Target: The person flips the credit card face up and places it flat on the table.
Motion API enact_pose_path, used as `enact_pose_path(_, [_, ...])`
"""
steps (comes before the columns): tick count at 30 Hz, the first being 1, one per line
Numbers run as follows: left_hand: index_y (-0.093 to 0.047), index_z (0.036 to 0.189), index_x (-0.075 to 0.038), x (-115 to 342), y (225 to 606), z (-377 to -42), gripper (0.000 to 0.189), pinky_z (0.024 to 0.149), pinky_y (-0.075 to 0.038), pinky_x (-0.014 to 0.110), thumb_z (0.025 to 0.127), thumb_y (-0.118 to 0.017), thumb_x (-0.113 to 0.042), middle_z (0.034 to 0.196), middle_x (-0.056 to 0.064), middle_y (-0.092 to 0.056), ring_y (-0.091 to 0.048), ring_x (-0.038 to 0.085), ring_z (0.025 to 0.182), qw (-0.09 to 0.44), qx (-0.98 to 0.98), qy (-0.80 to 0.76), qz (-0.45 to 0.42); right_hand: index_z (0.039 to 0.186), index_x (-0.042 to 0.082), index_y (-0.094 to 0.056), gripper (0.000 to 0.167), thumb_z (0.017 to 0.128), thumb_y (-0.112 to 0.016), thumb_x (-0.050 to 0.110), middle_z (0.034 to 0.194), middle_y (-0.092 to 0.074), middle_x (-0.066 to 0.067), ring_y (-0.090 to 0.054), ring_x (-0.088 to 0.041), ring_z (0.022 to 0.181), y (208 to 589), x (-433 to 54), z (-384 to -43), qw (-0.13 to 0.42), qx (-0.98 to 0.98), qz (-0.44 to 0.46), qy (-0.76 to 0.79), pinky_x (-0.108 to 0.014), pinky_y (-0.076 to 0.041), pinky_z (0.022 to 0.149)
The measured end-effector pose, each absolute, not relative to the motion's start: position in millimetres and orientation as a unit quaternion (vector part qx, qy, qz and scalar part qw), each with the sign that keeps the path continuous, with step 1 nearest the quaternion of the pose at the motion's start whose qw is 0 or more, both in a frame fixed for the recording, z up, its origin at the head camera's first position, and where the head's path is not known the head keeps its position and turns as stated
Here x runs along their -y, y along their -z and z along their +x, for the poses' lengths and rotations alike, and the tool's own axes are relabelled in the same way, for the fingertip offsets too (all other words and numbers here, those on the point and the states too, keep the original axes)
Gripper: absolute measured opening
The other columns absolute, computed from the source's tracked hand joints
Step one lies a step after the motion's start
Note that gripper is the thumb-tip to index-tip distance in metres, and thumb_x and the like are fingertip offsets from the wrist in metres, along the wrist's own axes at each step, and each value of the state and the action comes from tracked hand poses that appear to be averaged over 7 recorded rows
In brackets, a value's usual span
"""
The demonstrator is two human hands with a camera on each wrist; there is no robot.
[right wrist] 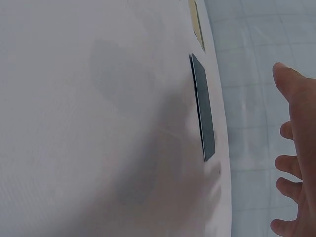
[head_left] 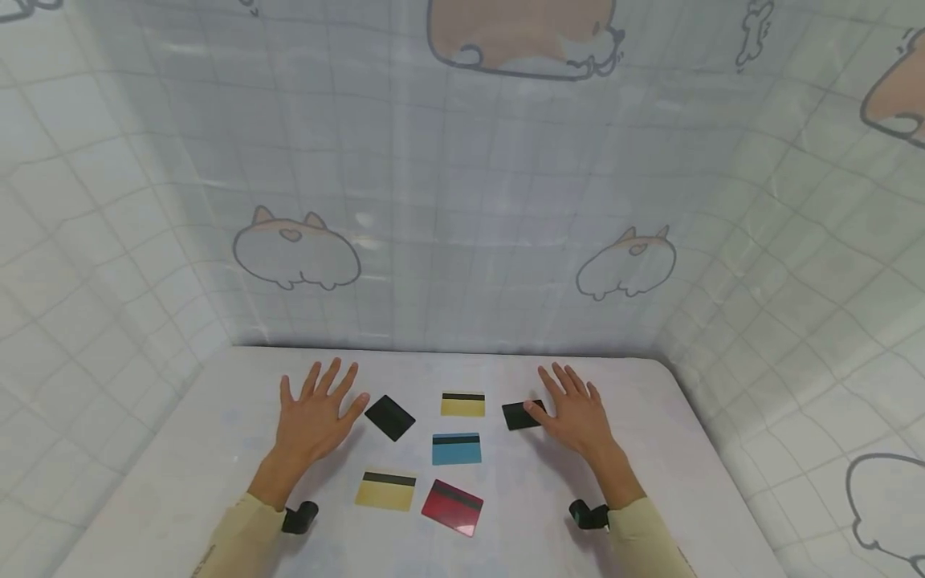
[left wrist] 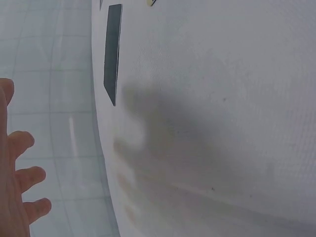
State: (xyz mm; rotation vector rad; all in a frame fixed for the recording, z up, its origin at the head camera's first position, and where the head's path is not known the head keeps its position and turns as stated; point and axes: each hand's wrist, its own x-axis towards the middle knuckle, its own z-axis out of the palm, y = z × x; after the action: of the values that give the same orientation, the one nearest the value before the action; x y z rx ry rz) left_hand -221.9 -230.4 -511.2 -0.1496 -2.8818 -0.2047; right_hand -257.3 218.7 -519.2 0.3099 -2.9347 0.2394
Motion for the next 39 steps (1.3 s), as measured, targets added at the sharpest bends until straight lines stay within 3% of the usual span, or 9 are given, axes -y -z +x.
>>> enact_pose_path(19, [-0.035,0.158,-0.02,226.2,516.6,-232.5,0.076,0.112,0.0,0.073,0.097,-0.045,-0.066,0.163,0.016,-0.029,-0.018,0.044,0.15,0.134,0.987,0.073,-0.06,0.157,0.024,-0.036,0.084,0.092,-0.043,0.077,0.162,-0.034,-0.009,-0.026,-0.032,0.151,519.8,-204.9,-260.2,0.08,0.984,0.125,-0.1,-0.062,-0.025,0.115])
enact_pose_path(39, [-0.037,0.157,-0.019,209.9,521.1,-223.4,0.079,0.114,-0.002,0.07,0.095,-0.048,-0.067,0.162,0.015,-0.032,-0.021,0.042,0.15,0.132,0.985,0.09,-0.065,0.149,0.022,-0.051,0.074,0.092,-0.054,0.069,0.147,-0.053,-0.007,-0.048,-0.034,0.135,515.8,-196.7,-246.6,0.116,0.966,0.167,-0.159,-0.059,-0.04,0.104])
